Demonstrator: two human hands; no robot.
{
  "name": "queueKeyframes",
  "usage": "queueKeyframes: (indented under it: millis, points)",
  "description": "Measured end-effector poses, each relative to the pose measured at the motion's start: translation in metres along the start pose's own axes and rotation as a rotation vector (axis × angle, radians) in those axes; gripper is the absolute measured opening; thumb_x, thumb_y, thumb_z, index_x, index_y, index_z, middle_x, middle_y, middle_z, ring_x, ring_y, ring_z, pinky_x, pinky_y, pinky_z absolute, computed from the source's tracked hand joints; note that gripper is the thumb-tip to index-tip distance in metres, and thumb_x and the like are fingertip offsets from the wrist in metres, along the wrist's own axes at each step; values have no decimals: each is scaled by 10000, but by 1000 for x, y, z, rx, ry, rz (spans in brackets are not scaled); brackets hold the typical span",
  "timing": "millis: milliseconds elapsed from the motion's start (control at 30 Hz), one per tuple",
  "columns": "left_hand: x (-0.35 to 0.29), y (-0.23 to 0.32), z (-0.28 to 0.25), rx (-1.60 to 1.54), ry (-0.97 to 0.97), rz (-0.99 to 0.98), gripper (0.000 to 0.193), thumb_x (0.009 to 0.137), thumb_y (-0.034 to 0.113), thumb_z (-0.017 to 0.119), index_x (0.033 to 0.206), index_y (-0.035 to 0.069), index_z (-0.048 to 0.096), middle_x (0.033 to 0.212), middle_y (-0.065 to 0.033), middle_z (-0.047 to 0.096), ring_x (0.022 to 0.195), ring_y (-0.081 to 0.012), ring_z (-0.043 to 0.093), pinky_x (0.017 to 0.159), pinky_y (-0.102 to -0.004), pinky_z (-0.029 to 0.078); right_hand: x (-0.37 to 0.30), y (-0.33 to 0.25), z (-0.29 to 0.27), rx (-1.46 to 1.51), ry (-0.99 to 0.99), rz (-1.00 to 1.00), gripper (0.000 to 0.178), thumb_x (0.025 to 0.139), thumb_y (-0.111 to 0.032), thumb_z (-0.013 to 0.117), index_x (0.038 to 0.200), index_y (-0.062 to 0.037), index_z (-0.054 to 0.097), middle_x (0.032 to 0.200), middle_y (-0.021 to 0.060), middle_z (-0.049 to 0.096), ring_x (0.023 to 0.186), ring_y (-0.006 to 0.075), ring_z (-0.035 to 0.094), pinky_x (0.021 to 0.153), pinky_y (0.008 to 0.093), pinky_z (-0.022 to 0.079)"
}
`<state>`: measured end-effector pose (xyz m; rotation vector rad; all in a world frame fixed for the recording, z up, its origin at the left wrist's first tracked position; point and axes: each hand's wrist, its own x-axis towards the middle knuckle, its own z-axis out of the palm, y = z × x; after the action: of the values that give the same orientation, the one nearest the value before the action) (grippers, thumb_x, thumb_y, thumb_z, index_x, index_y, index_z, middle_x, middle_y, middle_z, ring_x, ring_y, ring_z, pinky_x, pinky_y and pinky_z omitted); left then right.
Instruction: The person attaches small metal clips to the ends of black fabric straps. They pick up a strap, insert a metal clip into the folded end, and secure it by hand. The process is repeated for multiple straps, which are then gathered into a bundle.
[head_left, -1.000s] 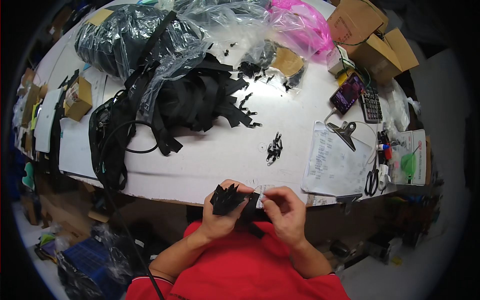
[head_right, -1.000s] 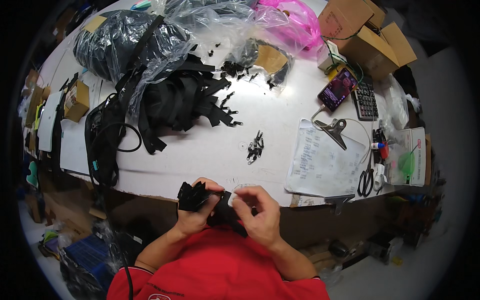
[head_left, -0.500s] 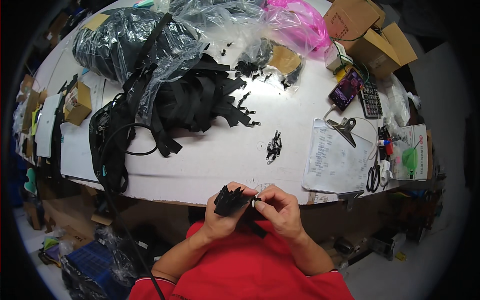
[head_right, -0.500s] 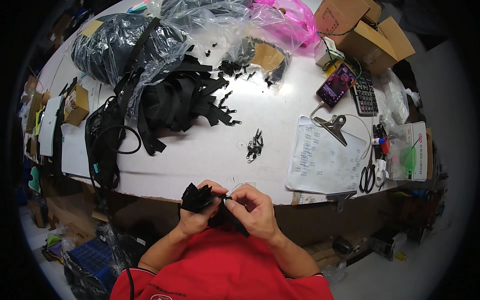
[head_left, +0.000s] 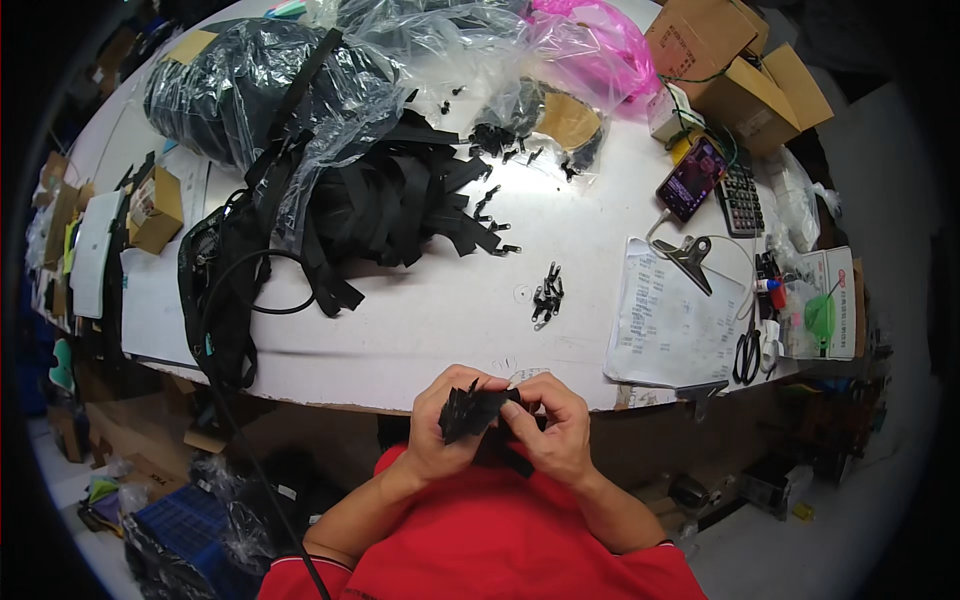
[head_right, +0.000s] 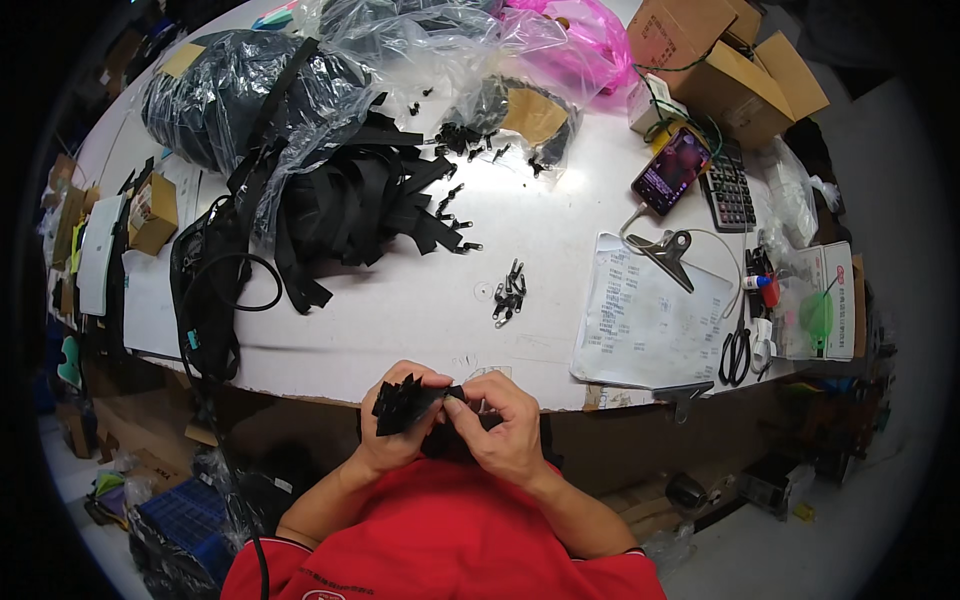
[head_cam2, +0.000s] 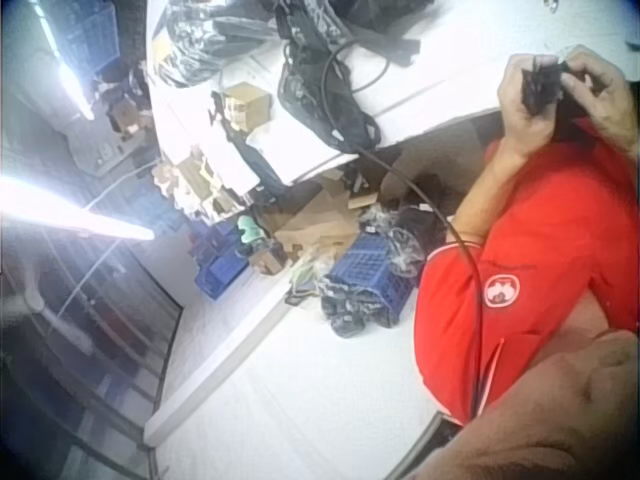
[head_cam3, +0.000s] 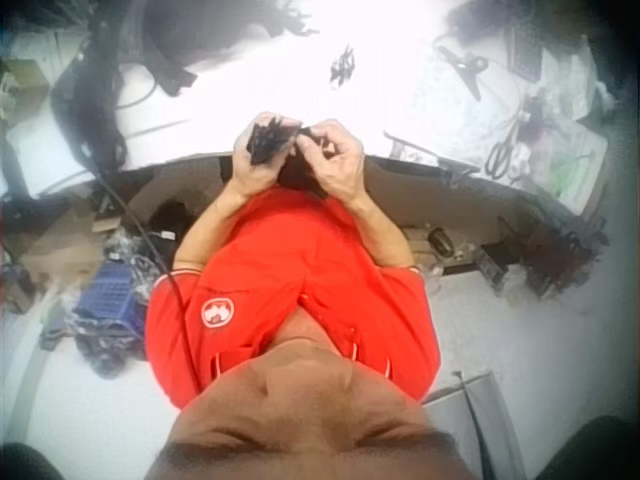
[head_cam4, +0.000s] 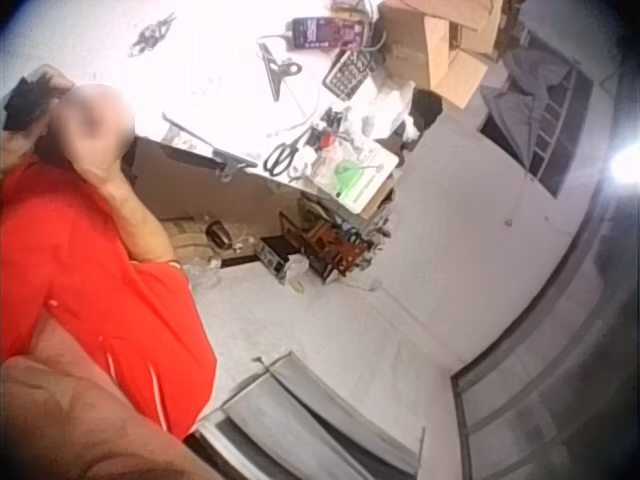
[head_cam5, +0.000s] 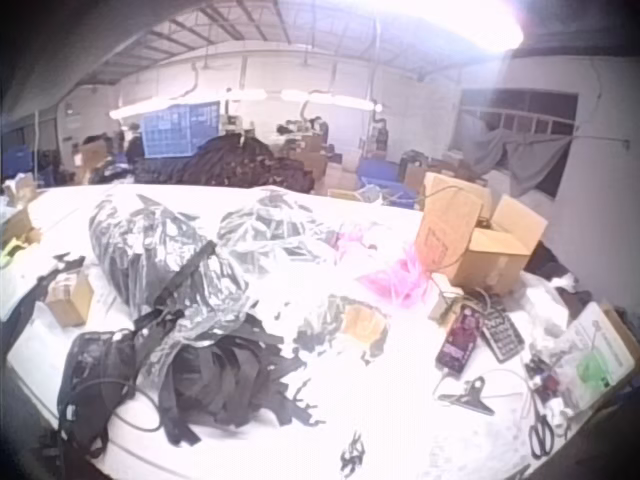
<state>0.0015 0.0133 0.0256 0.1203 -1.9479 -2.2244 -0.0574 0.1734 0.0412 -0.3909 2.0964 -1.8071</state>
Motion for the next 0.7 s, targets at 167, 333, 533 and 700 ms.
queueKeyframes:
  millis: [167,333,533,700]
  points:
    - [2,0,-2,80,16,63,322,811,-87,660,1124,-13,676,1032,-124,652,831,-193,678,724,-279,537,2,-5,4,12,1,-13,61,868,-18,732,856,-3,674,828,60,634,664,97,580,547,241,437]
    - [9,-3,-4,286,13,266,252,846,-2,683,1097,7,690,936,-105,658,783,-191,639,664,-297,517,-4,6,5,15,1,15,69,881,-30,723,861,1,664,829,52,627,681,102,569,588,242,452]
    - [6,-9,-7,280,35,269,253,807,-4,702,1060,0,696,878,-103,670,809,-218,637,679,-309,523,2,2,-1,39,-67,39,80,902,-53,713,948,-7,665,818,53,637,719,115,575,663,255,469]
    - [6,-4,-3,293,72,343,252,790,-29,711,1041,-9,692,858,-110,667,759,-215,645,648,-290,526,14,0,-15,59,-185,-35,115,925,-70,700,999,5,653,842,51,665,741,110,583,681,263,471]
